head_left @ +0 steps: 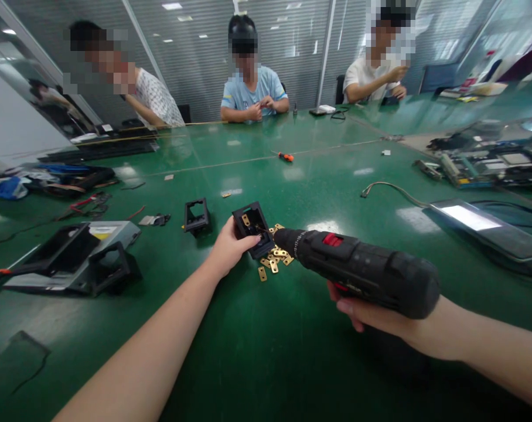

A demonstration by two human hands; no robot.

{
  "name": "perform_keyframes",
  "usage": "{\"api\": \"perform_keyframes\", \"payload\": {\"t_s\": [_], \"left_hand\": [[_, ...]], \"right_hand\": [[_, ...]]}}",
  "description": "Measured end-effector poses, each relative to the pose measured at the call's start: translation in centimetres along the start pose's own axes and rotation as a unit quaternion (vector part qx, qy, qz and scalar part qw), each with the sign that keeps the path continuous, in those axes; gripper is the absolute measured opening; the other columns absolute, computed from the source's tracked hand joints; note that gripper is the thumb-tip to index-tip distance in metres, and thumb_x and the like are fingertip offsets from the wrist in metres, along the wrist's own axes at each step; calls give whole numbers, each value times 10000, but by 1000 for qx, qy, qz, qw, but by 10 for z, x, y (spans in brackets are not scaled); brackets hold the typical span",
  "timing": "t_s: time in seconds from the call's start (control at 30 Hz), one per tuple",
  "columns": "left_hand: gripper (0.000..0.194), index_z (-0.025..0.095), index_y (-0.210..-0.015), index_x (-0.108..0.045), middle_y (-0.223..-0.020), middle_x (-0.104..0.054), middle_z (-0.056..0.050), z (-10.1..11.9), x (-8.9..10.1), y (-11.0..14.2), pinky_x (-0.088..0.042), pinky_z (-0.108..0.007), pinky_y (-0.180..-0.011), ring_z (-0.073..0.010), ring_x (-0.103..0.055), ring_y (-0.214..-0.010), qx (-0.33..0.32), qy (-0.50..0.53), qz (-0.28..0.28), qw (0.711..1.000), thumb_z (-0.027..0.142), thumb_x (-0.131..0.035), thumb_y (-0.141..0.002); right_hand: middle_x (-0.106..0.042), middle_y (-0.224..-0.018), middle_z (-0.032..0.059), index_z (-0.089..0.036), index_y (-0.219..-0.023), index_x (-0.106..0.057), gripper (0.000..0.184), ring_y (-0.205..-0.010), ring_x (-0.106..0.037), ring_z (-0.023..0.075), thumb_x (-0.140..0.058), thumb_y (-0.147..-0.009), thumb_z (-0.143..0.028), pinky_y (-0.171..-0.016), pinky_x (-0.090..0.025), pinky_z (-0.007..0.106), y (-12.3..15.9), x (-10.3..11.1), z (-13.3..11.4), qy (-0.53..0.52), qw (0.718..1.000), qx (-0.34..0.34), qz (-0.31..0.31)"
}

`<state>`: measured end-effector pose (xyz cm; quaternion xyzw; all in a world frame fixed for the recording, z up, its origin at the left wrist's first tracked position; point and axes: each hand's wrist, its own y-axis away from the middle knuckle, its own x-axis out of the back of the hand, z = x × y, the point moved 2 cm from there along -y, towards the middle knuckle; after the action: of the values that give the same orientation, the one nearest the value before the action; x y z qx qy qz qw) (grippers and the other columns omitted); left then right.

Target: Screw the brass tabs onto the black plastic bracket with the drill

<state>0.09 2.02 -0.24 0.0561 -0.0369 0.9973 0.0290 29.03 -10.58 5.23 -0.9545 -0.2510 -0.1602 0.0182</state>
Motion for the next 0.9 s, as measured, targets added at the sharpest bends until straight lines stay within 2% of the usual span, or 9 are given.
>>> {"api": "perform_keyframes", "payload": {"t_s": [0.2, 0.3, 0.37, 0.47, 0.63, 0.7, 0.8, 0.9], "left_hand": [[588, 193, -1162, -626, -1227, -736, -95, -2, 1, -1, -494, -548, -1089, -341, -670, -1194, 4, 4, -1, 1000, 278, -870, -633], [582, 197, -1157, -630, -1212, -740, -88, -2, 2, -2, -499, -546, -1082, -336, -677, -1180, 6, 5, -4, 1000, 283, -873, -636], [581, 193, -1154, -631, -1207, -742, -89, -2, 3, -2, -497, -544, -1086, -331, -681, -1171, 5, 8, -8, 1000, 284, -878, -635], [576, 193, -1150, -636, -1194, -750, -86, -2, 3, -2, -494, -541, -1093, -325, -687, -1166, 2, 8, -12, 1000, 287, -882, -638], [588, 192, -1157, -647, -1189, -755, -91, -3, 3, -2, -494, -553, -1093, -333, -692, -1167, 6, 16, -14, 1000, 288, -895, -632], [593, 190, -1163, -651, -1198, -753, -96, -5, 4, -3, -493, -554, -1095, -334, -691, -1168, 5, 18, -12, 1000, 286, -900, -633], [595, 189, -1165, -657, -1200, -755, -97, -6, 5, -4, -488, -555, -1102, -335, -690, -1170, 5, 15, -12, 1000, 287, -908, -635], [597, 190, -1166, -663, -1197, -759, -97, -4, 5, -3, -487, -557, -1105, -335, -693, -1170, 8, 15, -14, 1000, 290, -913, -633]], "right_hand": [[-712, -925, 77, -190, -1352, -628, 458, -594, -682, 170, -647, -987, -466, -548, -631, 287, 1, -1, 0, -2, 1000, -1, -10], [-734, -968, 87, -201, -1409, -618, 459, -595, -665, 148, -645, -996, -400, -549, -619, 260, 0, 1, -2, 33, 998, 43, -22], [-737, -997, 83, -231, -1492, -575, 520, -596, -656, 136, -652, -996, -366, -546, -610, 244, -1, 2, -4, 47, 996, 74, -31], [-739, -1049, 84, -258, -1601, -461, 679, -633, -662, 143, -696, -974, -369, -562, -604, 253, -3, 3, -7, 27, 996, 78, -44], [-748, -1088, 90, -242, -1587, -477, 739, -840, -724, 210, -768, -914, -335, -699, -625, 305, -7, 3, -10, 5, 997, 47, -56], [-758, -1038, 75, -231, -1504, -561, 639, -856, -732, 220, -764, -914, -367, -715, -626, 314, -7, 2, -10, 9, 997, 50, -51], [-752, -912, 54, -215, -1181, -721, 342, -768, -707, 206, -712, -943, -461, -680, -606, 314, -6, 0, -6, 48, 995, 74, -40], [-734, -863, 54, -220, -1052, -715, 312, -736, -683, 210, -676, -953, -513, -642, -588, 322, -3, -3, 0, 91, 993, 78, -8]]}}
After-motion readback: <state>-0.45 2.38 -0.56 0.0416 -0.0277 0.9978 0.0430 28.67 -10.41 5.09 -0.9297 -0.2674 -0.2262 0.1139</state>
